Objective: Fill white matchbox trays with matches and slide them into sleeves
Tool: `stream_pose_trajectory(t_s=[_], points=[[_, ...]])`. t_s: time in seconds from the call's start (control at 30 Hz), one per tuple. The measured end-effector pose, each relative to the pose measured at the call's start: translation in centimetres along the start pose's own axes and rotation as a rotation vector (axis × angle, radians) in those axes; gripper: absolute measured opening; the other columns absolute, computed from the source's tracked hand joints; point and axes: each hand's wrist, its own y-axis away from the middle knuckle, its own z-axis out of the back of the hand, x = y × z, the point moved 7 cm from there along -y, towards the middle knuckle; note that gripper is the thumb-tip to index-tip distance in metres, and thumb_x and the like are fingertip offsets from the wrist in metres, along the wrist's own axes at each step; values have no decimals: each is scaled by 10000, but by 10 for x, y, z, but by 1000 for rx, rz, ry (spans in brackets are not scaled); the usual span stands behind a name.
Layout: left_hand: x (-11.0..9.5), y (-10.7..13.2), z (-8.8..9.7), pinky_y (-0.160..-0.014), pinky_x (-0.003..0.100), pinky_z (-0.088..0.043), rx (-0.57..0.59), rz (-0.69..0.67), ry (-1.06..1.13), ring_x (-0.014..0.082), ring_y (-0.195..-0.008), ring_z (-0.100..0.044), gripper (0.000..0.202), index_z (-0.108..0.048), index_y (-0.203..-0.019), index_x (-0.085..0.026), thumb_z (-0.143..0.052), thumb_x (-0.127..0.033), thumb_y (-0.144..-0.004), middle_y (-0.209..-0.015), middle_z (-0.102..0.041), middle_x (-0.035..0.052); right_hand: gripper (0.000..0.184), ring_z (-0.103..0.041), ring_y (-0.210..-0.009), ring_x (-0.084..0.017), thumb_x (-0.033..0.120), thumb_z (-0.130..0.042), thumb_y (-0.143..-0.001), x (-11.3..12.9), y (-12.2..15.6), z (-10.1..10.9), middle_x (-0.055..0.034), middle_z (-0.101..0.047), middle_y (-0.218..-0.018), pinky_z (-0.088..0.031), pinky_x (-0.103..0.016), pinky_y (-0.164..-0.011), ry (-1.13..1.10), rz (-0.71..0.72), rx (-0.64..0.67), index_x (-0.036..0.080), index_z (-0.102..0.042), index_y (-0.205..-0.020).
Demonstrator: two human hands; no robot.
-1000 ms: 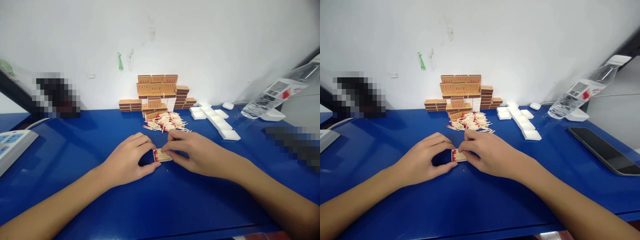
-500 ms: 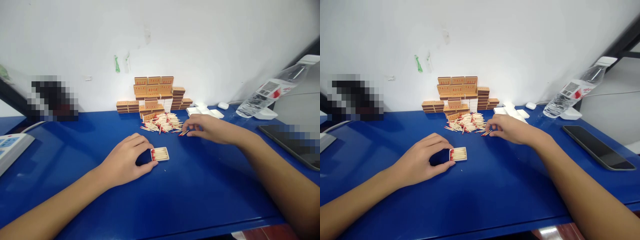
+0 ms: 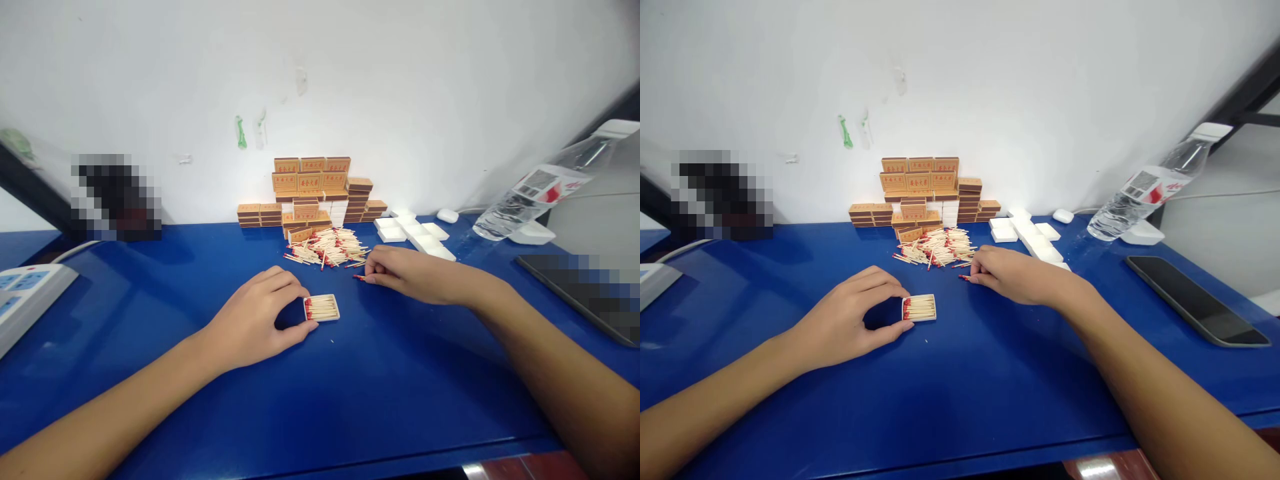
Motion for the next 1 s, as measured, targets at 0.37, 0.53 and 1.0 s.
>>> stream_pose_trajectory(t_s=[0.37, 0.53, 1.0], points=[[-2, -1, 1, -935, 451, -570, 2, -4, 1, 260, -1002, -664, 251, -716, -1147, -197, -740, -349, -949, -1066, -739, 88, 264, -547, -731, -189, 443, -564, -1020, 13, 2, -6, -48, -652, -896, -402, -322, -650, -4, 44, 18, 223, -616, -883], [-2, -1, 0, -919, 450, -566, 2, -11, 1, 260, -992, -659, 242, -713, -1133, -187, -738, -340, -948, -1055, -735, 86, 217, -529, -747, -168, 394, -572, -1039, 57, 1, -5, -22, -638, -878, -370, -302, -657, -125, 186, -99, 220, -592, -910], [-3, -1, 0, -906, 435, -554, 2, -25, 1, 256, -992, -654, 199, -706, -1087, -191, -744, -324, -943, -1047, -736, 76, 175, -601, -804, -143, 351, -615, -1055, 93, 1, -30, -23, -648, -1002, -461, -288, -715, -282, 264, -33, 205, -604, -959]])
